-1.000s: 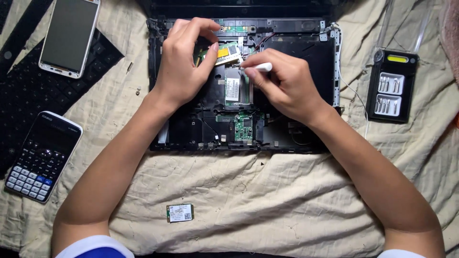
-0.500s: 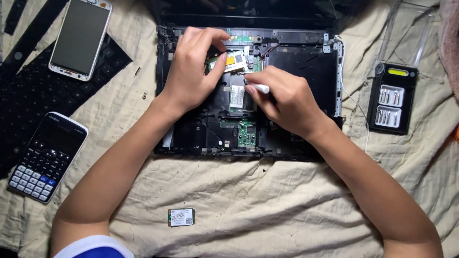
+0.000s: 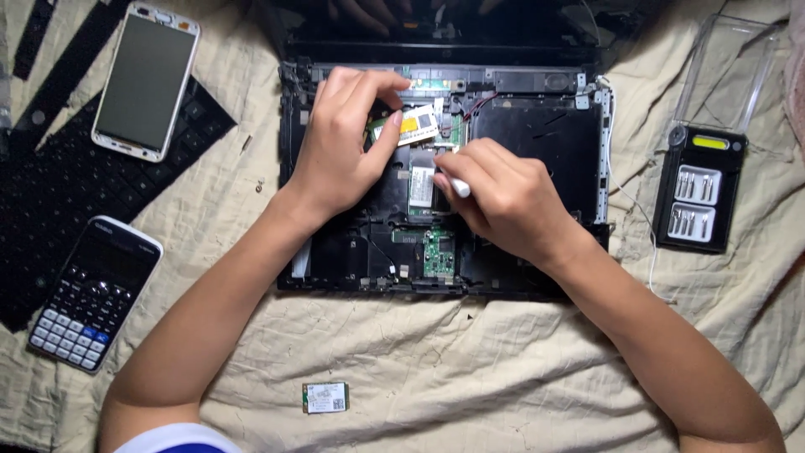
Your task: Installing internal components like RAM and connecting ribbon cables during a laptop repair.
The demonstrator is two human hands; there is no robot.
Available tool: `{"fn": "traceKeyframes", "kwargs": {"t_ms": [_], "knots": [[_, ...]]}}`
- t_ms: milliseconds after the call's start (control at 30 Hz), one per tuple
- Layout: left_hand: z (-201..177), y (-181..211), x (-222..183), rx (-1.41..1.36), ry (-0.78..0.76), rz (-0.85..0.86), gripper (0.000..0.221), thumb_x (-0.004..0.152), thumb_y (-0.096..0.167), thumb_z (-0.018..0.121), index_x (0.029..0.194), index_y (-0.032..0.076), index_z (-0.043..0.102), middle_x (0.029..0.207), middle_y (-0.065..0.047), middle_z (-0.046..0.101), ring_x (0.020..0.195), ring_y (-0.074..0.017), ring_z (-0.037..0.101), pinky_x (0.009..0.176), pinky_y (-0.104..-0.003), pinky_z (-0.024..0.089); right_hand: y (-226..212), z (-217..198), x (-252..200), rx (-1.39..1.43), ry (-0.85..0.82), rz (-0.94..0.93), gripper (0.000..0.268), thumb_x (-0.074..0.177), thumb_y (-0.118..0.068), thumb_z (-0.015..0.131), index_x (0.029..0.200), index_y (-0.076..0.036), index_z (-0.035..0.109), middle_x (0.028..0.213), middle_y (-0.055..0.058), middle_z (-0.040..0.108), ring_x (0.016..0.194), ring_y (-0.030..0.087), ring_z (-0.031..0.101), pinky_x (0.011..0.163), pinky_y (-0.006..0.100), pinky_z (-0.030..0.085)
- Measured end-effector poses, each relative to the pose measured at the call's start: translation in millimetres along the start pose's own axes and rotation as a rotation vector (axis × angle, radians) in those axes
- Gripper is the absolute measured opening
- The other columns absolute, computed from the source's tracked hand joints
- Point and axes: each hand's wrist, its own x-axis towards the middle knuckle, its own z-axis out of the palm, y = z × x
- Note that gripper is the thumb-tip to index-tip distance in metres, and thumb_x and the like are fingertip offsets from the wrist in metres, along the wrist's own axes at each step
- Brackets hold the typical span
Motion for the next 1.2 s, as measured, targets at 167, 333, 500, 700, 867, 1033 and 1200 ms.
{"fn": "traceKeyframes", "kwargs": {"t_ms": [167,333,500,700,867,1033,1200], "knots": [[3,-10,-3,-0.026,-0.016,-0.032,0.028,0.094,0.003,0.064,0.122,0.003,0.063,0.098,-0.008,0.068,0.103,-0.0266,0.058,0.097,-0.039,0.042,7,11,-7,-0.093,0.033,-0.052,0.009,0.100,-0.007,0.065,0.102,0.001,0.068,0.084,0.008,0.063,0.068,0.021,0.060,0.052,0.029,0.048],[4,-13,-4,-0.053,-0.034,-0.044,0.026,0.097,0.006,0.065,0.123,0.006,0.065,0.097,-0.009,0.070,0.106,-0.0304,0.061,0.096,-0.042,0.045,8,12,-8,-0.131,0.077,-0.111,0.020,0.104,-0.015,0.054,0.100,-0.001,0.068,0.079,0.007,0.058,0.066,0.022,0.060,0.050,0.026,0.049],[2,-10,-3,-0.043,-0.047,-0.065,0.024,0.099,0.007,0.064,0.123,0.004,0.065,0.098,-0.009,0.069,0.106,-0.0310,0.061,0.096,-0.042,0.045,8,11,-6,-0.108,0.071,-0.130,0.019,0.103,-0.014,0.054,0.099,-0.001,0.068,0.077,0.007,0.055,0.063,0.022,0.058,0.050,0.026,0.049],[0,-9,-1,-0.026,-0.055,-0.051,0.023,0.100,0.006,0.063,0.123,0.003,0.065,0.099,-0.009,0.069,0.104,-0.0319,0.058,0.096,-0.042,0.045,7,6,-7,-0.060,0.048,-0.166,0.021,0.101,-0.011,0.053,0.098,0.002,0.069,0.074,0.009,0.055,0.062,0.023,0.057,0.049,0.027,0.050],[0,-6,-1,-0.028,-0.060,-0.090,0.021,0.101,0.005,0.063,0.121,0.003,0.066,0.099,-0.009,0.070,0.104,-0.0300,0.058,0.096,-0.041,0.044,5,8,-9,-0.023,0.065,-0.205,0.018,0.099,-0.009,0.055,0.095,0.002,0.069,0.072,0.008,0.053,0.060,0.021,0.055,0.048,0.026,0.049],[1,-4,-2,-0.034,-0.064,-0.106,0.022,0.101,0.005,0.063,0.122,0.002,0.066,0.100,-0.010,0.070,0.107,-0.0315,0.058,0.097,-0.043,0.042,3,7,-10,-0.002,0.054,-0.222,0.018,0.098,-0.010,0.056,0.092,0.001,0.068,0.071,0.007,0.051,0.059,0.020,0.054,0.048,0.025,0.049],[0,-4,-2,-0.032,-0.058,-0.097,0.021,0.100,0.004,0.064,0.120,0.003,0.068,0.098,-0.010,0.069,0.106,-0.0324,0.059,0.096,-0.043,0.042,4,3,-9,0.165,0.035,-0.190,0.020,0.099,-0.010,0.053,0.088,0.001,0.066,0.069,0.008,0.049,0.058,0.022,0.054,0.046,0.027,0.049]]}}
